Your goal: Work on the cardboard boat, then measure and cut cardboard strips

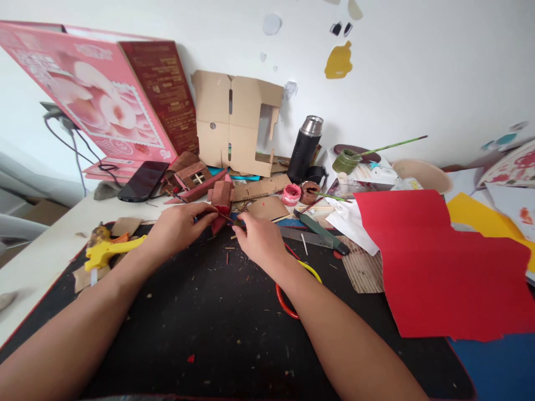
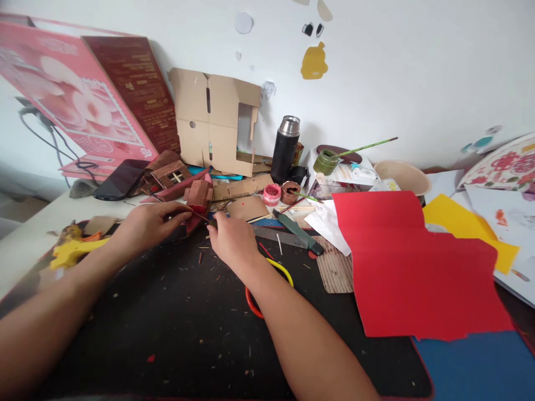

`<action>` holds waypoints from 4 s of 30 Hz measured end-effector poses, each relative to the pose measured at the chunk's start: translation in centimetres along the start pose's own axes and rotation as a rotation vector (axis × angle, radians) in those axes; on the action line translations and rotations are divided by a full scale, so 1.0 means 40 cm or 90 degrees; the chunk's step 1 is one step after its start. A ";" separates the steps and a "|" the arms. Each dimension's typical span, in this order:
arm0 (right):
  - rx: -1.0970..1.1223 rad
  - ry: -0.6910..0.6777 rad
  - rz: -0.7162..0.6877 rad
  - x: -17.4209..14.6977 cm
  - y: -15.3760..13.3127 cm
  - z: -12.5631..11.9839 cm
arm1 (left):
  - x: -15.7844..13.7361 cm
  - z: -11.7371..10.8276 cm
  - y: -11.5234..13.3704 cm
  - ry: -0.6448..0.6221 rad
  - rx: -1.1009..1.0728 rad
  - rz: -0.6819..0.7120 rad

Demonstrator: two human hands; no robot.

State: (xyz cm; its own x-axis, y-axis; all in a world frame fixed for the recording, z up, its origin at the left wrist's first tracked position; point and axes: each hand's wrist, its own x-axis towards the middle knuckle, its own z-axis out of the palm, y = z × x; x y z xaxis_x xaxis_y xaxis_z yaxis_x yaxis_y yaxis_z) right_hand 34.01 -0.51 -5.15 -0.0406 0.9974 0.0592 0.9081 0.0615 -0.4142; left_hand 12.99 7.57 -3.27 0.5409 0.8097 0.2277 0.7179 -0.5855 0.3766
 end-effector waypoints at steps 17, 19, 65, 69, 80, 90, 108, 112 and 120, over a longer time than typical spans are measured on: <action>0.010 -0.007 0.002 0.000 -0.003 -0.004 | 0.000 0.003 -0.001 0.006 0.015 -0.007; 0.010 -0.007 0.002 0.000 -0.003 -0.004 | -0.001 0.003 -0.001 0.006 0.017 -0.006; -0.001 0.014 -0.017 -0.002 0.003 0.007 | -0.004 0.008 -0.017 0.019 0.011 0.006; 0.002 0.017 -0.021 -0.002 0.003 0.008 | -0.003 0.007 -0.018 0.011 0.013 0.000; -0.002 0.013 -0.021 -0.002 0.003 0.007 | -0.005 -0.002 -0.008 0.012 0.013 -0.006; -0.002 -0.006 -0.014 -0.004 0.000 0.003 | -0.007 0.001 -0.012 0.019 0.021 -0.001; -0.019 -0.010 -0.014 -0.002 0.000 0.005 | -0.010 0.008 0.008 0.013 0.015 0.132; -0.028 -0.014 -0.008 -0.002 -0.003 0.003 | -0.008 0.015 0.003 0.014 0.021 0.135; -0.037 -0.018 -0.007 -0.001 -0.004 0.002 | -0.009 0.014 0.001 0.018 0.021 0.150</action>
State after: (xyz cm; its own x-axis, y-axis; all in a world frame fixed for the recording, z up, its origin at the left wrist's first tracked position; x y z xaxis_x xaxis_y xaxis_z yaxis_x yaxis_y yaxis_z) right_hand 33.84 -0.56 -5.18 -0.0620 0.9974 0.0370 0.9301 0.0712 -0.3603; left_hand 13.08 7.25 -3.84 0.6830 0.6507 0.3318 0.5870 -0.7594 0.2807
